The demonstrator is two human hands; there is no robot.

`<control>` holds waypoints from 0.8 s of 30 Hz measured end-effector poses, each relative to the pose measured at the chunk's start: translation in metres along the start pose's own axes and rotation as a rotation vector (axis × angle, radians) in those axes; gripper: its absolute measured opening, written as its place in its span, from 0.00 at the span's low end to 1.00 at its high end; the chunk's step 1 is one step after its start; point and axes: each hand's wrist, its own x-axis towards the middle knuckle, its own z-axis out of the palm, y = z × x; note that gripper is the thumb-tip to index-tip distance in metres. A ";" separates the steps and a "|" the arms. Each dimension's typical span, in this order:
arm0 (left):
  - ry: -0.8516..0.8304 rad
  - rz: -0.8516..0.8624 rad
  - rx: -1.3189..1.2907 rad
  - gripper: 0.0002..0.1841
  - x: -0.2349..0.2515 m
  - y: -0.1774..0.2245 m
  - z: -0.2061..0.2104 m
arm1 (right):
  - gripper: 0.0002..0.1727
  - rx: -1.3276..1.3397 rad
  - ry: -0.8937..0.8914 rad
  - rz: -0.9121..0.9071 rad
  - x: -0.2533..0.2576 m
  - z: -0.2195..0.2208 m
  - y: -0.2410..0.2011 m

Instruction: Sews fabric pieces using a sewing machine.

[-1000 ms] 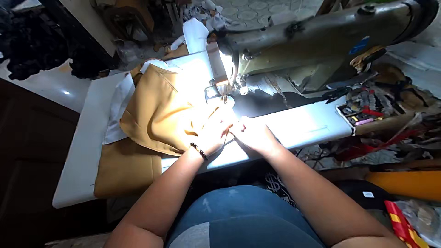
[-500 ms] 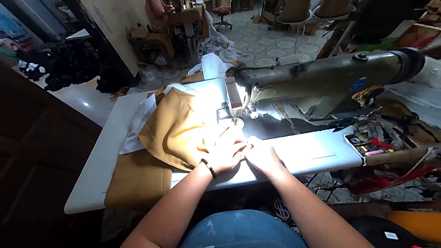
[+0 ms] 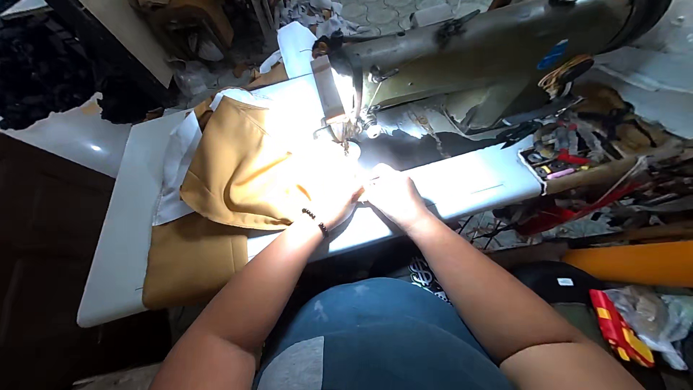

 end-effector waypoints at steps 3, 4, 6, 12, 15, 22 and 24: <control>-0.076 -0.086 -0.062 0.21 -0.017 0.001 -0.010 | 0.08 0.007 -0.006 -0.022 0.001 -0.001 0.003; -0.092 -0.095 -0.090 0.22 -0.022 0.000 -0.012 | 0.07 0.027 0.009 -0.055 0.000 0.000 0.003; -0.077 -0.060 -0.134 0.23 -0.028 -0.003 -0.009 | 0.06 0.051 0.030 -0.155 0.000 0.003 0.002; 0.006 0.013 -0.174 0.20 -0.028 -0.006 -0.007 | 0.08 -0.039 -0.089 -0.220 0.001 0.008 0.005; 0.004 -0.005 -0.169 0.21 -0.029 -0.004 -0.007 | 0.08 -0.069 -0.100 -0.241 0.002 0.007 0.007; -0.036 -0.027 -0.196 0.20 -0.022 -0.006 -0.011 | 0.08 -0.086 -0.218 -0.175 0.011 0.000 -0.002; -0.040 -0.033 -0.217 0.18 -0.015 -0.010 -0.013 | 0.07 -0.110 -0.233 -0.159 0.018 0.001 -0.004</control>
